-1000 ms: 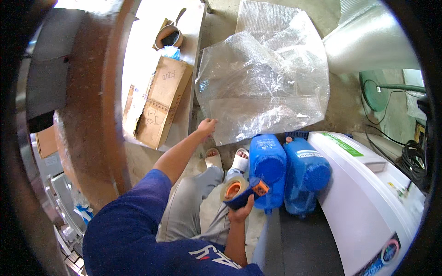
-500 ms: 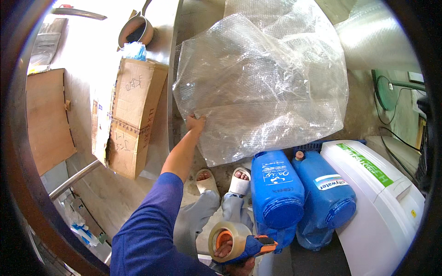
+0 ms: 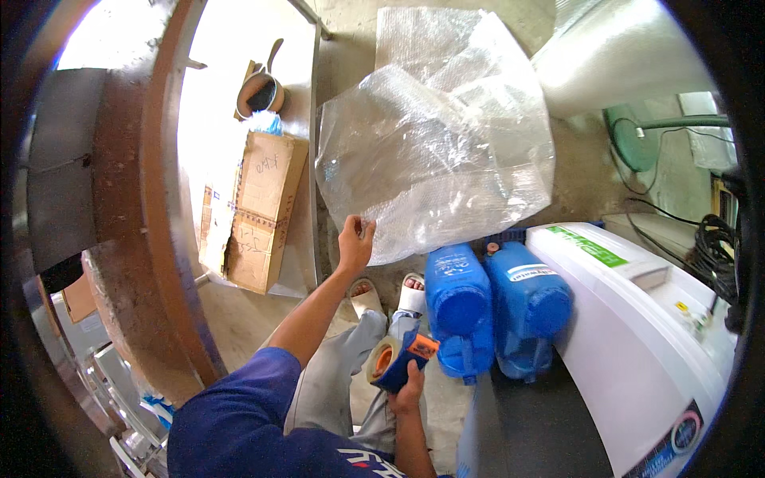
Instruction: The person wraps a large rectangular object with bubble wrap and secures it with packing tape. They smooth the wrap, apply tape along edges and seams, and rotate the object to cover all sides.
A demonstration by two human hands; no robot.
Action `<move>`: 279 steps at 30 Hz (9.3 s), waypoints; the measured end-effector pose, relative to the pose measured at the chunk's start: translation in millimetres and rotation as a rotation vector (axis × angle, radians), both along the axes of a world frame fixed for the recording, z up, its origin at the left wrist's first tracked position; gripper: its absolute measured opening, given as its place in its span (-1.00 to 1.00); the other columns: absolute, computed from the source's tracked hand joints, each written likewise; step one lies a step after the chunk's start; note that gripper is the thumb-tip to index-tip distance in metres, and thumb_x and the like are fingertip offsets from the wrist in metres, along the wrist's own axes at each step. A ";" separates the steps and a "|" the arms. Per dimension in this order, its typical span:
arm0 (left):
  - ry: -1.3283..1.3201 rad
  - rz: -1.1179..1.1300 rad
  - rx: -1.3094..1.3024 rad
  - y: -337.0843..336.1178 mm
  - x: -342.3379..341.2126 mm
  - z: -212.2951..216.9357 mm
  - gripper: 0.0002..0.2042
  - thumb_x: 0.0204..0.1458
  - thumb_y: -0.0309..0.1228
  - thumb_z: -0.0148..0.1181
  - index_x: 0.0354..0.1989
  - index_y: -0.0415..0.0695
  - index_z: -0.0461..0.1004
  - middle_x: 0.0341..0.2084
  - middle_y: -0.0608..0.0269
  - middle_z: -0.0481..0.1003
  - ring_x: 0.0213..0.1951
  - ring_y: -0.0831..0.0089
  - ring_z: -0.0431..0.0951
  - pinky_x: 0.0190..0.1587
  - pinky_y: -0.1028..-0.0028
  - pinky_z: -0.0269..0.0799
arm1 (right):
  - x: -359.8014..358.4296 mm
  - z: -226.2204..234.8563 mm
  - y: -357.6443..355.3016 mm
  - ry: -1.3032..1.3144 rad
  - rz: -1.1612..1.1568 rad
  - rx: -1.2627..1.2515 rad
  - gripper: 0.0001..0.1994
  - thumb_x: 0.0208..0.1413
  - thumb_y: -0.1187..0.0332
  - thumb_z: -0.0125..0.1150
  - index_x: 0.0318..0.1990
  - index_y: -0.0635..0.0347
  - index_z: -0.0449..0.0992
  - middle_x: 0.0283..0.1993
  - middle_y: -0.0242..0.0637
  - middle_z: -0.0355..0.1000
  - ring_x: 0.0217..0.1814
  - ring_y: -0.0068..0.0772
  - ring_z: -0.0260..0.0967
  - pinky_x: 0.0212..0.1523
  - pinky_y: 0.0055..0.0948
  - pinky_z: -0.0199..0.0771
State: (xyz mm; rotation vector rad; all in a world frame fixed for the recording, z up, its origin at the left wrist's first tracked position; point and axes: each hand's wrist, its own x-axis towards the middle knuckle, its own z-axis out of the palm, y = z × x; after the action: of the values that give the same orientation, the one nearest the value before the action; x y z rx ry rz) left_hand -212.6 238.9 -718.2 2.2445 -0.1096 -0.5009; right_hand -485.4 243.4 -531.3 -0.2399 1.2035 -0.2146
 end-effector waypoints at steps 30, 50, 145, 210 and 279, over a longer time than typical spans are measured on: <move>-0.834 -0.559 -0.553 -16.4 -117.4 635.6 -0.73 -0.05 -0.63 0.33 -0.24 -0.26 0.34 -0.53 0.01 0.43 -0.57 0.14 0.45 -0.53 0.26 0.34 | -63.9 249.3 -259.9 -0.936 -0.107 -0.439 -0.30 0.11 -0.17 0.13 0.17 0.30 0.39 -0.10 0.01 0.50 -0.19 -0.04 0.48 -0.03 -0.05 0.48; -0.745 -0.282 -0.576 155.5 -276.2 771.7 -0.76 -0.02 -0.57 0.37 -0.25 -0.21 0.40 -0.54 0.12 0.43 -0.53 0.18 0.48 -0.51 0.29 0.31 | 380.6 704.6 -4.2 -0.946 0.970 -2.599 -0.33 0.01 -0.31 0.27 -0.29 0.30 0.60 -0.39 -0.05 0.59 -0.31 -0.06 0.60 -0.25 -0.21 0.58; -0.773 -0.310 -1.228 337.7 -258.3 843.4 -0.94 0.16 -0.35 0.28 -0.26 0.06 0.52 -0.38 0.33 0.51 -0.44 0.56 0.35 -0.42 0.52 0.14 | 183.0 388.4 11.2 -1.173 2.097 -0.382 -0.34 -0.04 0.31 0.00 0.31 0.33 0.35 0.38 -0.10 0.29 0.41 -0.19 0.19 0.41 -0.30 0.06; -1.260 1.123 -0.149 372.9 -339.8 844.1 -0.83 0.25 -0.45 0.06 -0.07 -0.21 0.52 -0.24 0.30 0.47 -0.22 0.57 0.41 -0.12 0.55 0.32 | 173.7 411.2 -56.7 -1.131 1.877 -1.185 -0.81 0.12 0.32 0.37 -0.32 0.29 0.61 -0.32 -0.24 0.57 -0.19 -0.39 0.50 -0.12 -0.41 0.43; -1.249 0.284 -0.207 403.4 -146.1 736.7 -0.89 -0.02 -0.57 0.40 -0.32 -0.15 0.62 -0.38 0.31 0.52 -0.29 0.49 0.48 -0.27 0.49 0.43 | 308.1 579.7 -123.6 -0.867 1.168 -1.871 -0.87 0.20 0.38 0.32 -0.21 0.26 0.60 -0.27 -0.46 0.52 -0.18 -0.62 0.40 -0.05 -0.57 0.41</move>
State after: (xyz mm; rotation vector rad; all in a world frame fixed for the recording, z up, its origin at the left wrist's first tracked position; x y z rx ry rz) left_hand -358.7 642.3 18.5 1.9912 -0.4356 1.0511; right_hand -177.3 119.8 48.4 -2.1159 -0.4623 -0.2884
